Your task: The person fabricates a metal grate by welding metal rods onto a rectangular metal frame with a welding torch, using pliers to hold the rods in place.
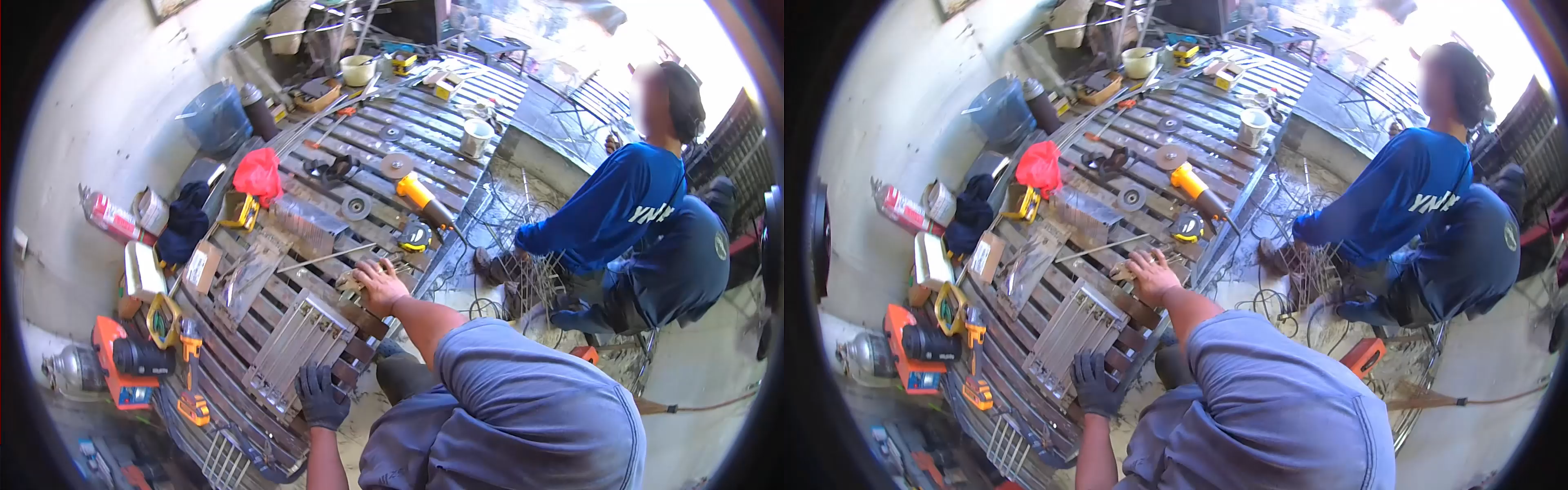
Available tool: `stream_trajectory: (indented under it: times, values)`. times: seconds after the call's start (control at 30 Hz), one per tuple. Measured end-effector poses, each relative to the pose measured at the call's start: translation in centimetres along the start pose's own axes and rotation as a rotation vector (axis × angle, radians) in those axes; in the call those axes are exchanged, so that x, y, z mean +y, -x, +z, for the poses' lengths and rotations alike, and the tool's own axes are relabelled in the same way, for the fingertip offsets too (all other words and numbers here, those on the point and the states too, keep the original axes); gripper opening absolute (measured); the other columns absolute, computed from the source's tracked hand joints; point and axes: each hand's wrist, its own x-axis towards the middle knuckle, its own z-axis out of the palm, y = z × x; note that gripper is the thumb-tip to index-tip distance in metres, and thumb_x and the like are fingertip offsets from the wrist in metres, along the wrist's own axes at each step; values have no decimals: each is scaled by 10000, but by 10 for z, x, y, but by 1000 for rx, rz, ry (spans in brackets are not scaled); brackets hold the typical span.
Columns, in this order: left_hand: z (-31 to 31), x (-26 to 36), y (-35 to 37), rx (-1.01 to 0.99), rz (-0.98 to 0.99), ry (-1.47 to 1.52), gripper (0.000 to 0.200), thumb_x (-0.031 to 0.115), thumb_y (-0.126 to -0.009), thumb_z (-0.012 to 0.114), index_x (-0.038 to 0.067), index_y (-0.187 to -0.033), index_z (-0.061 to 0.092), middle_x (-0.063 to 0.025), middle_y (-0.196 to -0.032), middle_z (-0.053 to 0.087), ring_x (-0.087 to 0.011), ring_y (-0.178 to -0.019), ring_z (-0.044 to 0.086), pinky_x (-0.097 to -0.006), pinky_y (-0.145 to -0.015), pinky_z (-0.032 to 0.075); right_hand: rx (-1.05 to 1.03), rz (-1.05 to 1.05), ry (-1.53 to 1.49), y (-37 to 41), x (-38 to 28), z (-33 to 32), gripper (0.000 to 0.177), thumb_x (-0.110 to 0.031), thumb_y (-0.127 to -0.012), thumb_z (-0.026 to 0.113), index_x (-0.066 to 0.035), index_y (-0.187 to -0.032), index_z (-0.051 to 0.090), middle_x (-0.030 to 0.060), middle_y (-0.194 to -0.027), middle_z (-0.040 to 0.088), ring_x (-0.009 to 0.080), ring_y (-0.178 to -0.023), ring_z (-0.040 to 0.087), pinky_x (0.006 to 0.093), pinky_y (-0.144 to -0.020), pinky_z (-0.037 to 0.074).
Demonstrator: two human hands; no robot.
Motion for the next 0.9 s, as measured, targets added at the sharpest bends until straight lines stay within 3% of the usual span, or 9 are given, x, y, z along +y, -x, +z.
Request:
stream_trajectory:
  times: [0.23,0.5,0.63,0.7,0.77,0.83,0.9]
  values:
    - [3,-7,1,-9,-23,-5,1013,419,-699,860,137,-1602,498,-207,-1722,399,-467,-1648,283,-655,-1352,187,-76,21,39,-2,-1,-1,574,-197,-969,636,-137,-1534,555,144,-1657,494,324,-1635,365,609,-1356,177]
    - [8,-12,2,12,-18,2,990,390,-698,860,129,-1587,513,-209,-1711,408,-465,-1645,294,-649,-1351,200,-35,12,38,-2,-1,3,563,-182,-939,632,-147,-1499,578,134,-1646,515,321,-1616,399,602,-1354,175]
    - [4,-13,3,7,-22,49,953,370,-723,852,124,-1585,527,-208,-1716,403,-457,-1638,312,-632,-1353,219,-33,-3,12,-4,9,12,598,-182,-897,652,-152,-1490,580,143,-1638,524,333,-1592,435,608,-1339,190]
    - [9,-17,5,17,-12,43,958,370,-739,849,125,-1602,513,-205,-1721,399,-451,-1641,310,-625,-1354,222,12,-33,16,-4,7,14,620,-111,-821,655,-118,-1438,599,150,-1569,559,338,-1568,443,586,-1328,201]
    - [10,-21,5,26,-9,36,980,371,-733,859,133,-1613,500,-207,-1721,400,-452,-1638,314,-629,-1352,229,25,-40,67,-5,7,15,596,-185,-875,661,-147,-1466,594,139,-1596,554,345,-1565,455,613,-1329,191]
    - [11,-20,5,27,-12,31,1020,374,-707,883,148,-1620,488,-213,-1716,407,-460,-1630,323,-644,-1345,237,57,-63,84,-5,6,15,587,-179,-878,662,-150,-1460,593,127,-1583,560,339,-1566,451,610,-1326,193]
    - [-5,-14,3,-20,-23,68,1014,438,-757,867,150,-1644,471,-206,-1729,394,-450,-1644,303,-637,-1351,219,57,-50,88,-6,1,12,562,-142,-891,653,-166,-1450,595,104,-1581,563,317,-1560,454,605,-1324,194]
